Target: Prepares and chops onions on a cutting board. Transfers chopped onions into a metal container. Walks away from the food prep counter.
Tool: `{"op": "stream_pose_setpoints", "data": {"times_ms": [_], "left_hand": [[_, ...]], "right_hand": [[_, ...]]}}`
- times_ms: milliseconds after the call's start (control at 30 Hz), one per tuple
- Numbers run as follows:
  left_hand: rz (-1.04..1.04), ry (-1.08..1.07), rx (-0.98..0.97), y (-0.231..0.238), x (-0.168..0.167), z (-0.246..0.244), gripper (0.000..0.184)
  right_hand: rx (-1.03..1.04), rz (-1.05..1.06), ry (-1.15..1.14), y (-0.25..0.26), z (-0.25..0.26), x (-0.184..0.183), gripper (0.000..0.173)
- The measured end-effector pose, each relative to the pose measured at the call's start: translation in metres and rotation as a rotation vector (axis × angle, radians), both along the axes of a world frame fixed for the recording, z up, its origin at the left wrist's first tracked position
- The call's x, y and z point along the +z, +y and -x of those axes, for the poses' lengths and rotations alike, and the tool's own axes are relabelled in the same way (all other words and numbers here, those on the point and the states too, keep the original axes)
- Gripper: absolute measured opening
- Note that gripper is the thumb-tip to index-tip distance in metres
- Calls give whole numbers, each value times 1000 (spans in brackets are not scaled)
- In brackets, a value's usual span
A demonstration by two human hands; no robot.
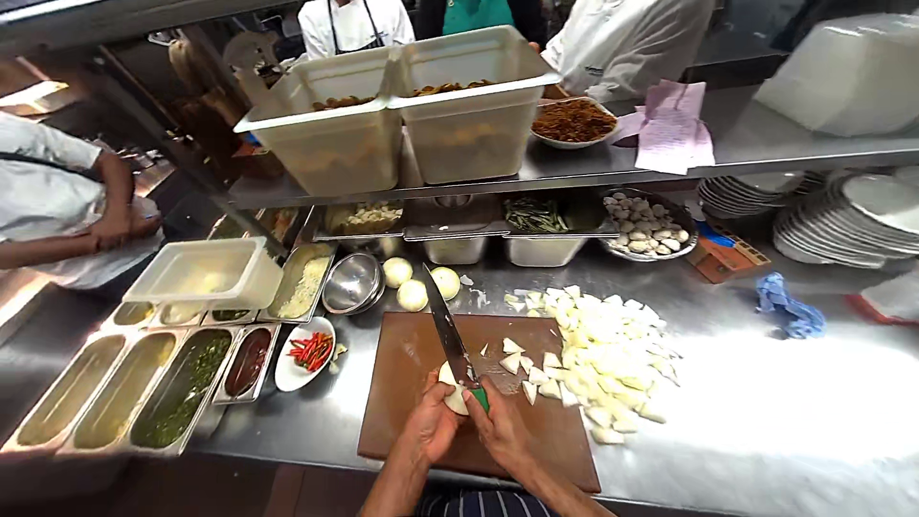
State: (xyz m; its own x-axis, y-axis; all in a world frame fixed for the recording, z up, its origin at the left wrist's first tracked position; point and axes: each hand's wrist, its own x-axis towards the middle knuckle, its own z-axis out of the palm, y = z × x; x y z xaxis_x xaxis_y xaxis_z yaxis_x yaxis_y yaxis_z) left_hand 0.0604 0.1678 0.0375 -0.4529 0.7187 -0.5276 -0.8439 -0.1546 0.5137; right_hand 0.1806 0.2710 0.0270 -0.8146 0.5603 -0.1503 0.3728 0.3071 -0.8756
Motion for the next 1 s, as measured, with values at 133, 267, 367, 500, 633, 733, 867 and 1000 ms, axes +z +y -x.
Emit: {"op": "stream_pose_setpoints", "data": {"times_ms": [133,267,367,500,633,733,867,1000], "left_hand": [[-76,-13,84,-11,1,3,68],[-61,-17,196,-19,-1,8,59],[32,-6,192,-24,-8,16,61],[159,96,183,-26,-37,28,63],[280,458,57,-35,-47,42,74],[502,816,-88,-52,-49,51,81],[730,1171,-379,-72,-40,54,68],[822,1240,-570,-89,-34,58,55]], "right_hand": [[-8,-34,-4,-12,15,-5,40],[-21,-110,-15,-15,28,-10,39],[-37,-68,-92,5,35,-25,41],[-37,-72,-149,20,34,-51,41],[66,-1,-206,10,8,-27,42],[224,97,-350,5,-12,-23,42],[359,47,-500,2,-27,-30,39],[284,-102,-612,16,-29,-25,40]]}}
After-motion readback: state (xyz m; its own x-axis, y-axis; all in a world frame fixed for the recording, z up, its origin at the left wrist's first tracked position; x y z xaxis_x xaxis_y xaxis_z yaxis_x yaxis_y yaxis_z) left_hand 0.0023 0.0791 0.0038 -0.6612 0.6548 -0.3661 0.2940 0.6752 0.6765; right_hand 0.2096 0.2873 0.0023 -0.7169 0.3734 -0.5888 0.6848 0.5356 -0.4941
